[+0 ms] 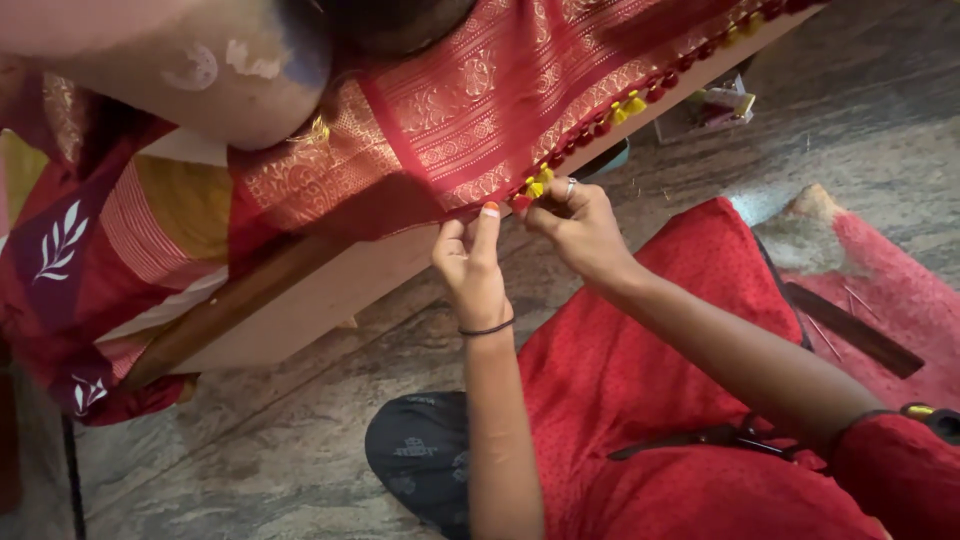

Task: Making and attaching gold thread tassels to the edge of a red saree.

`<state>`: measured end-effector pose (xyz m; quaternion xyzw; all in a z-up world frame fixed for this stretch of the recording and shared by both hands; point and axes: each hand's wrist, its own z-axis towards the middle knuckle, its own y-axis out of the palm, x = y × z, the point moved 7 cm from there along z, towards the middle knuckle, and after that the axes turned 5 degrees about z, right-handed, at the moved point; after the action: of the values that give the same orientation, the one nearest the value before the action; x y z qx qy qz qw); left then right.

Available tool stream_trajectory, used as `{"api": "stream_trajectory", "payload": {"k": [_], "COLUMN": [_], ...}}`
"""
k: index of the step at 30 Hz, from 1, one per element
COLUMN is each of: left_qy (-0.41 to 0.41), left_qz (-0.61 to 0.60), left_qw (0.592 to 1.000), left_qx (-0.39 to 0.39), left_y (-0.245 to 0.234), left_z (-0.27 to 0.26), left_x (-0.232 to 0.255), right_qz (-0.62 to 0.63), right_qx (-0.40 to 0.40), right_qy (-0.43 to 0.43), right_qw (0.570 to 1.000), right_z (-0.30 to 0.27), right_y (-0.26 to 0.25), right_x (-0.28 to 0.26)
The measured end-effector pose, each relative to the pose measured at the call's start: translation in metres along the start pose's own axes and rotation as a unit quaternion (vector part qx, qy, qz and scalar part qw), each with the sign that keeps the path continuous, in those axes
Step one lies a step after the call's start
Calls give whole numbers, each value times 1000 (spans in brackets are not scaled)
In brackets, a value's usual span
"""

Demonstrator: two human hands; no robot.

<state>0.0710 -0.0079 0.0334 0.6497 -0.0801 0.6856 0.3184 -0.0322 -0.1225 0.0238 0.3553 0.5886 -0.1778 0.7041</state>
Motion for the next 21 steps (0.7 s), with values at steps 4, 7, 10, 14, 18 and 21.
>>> {"api": "stream_trajectory", "payload": {"k": [4, 7, 10, 14, 18, 21], "left_qy": [8, 9, 8, 1, 4, -3], "left_qz": [15, 6, 8, -6, -23, -53], "left_qw": [1000, 1000, 1000, 1000, 1000, 998], "left_qx": [13, 11, 16, 15, 1, -16], "left_y": [-2, -2, -4, 4, 1, 3], "left_z": [-1, -2, -2, -4, -3, -1], "left_x": [2, -1, 0, 14, 10, 10], "right_qz": [42, 43, 30, -22, 20, 96], "right_qx": [-8, -15, -10, 0, -9, -28], "right_qy": [-20, -26, -29, -34, -23, 2], "right_qw": [999, 999, 999, 999, 999, 995], "right_z": [-4, -6, -7, -7, -4, -5], "right_y": [6, 8, 10, 10, 14, 23], "right_x": [-8, -11, -14, -15, -6, -8]}}
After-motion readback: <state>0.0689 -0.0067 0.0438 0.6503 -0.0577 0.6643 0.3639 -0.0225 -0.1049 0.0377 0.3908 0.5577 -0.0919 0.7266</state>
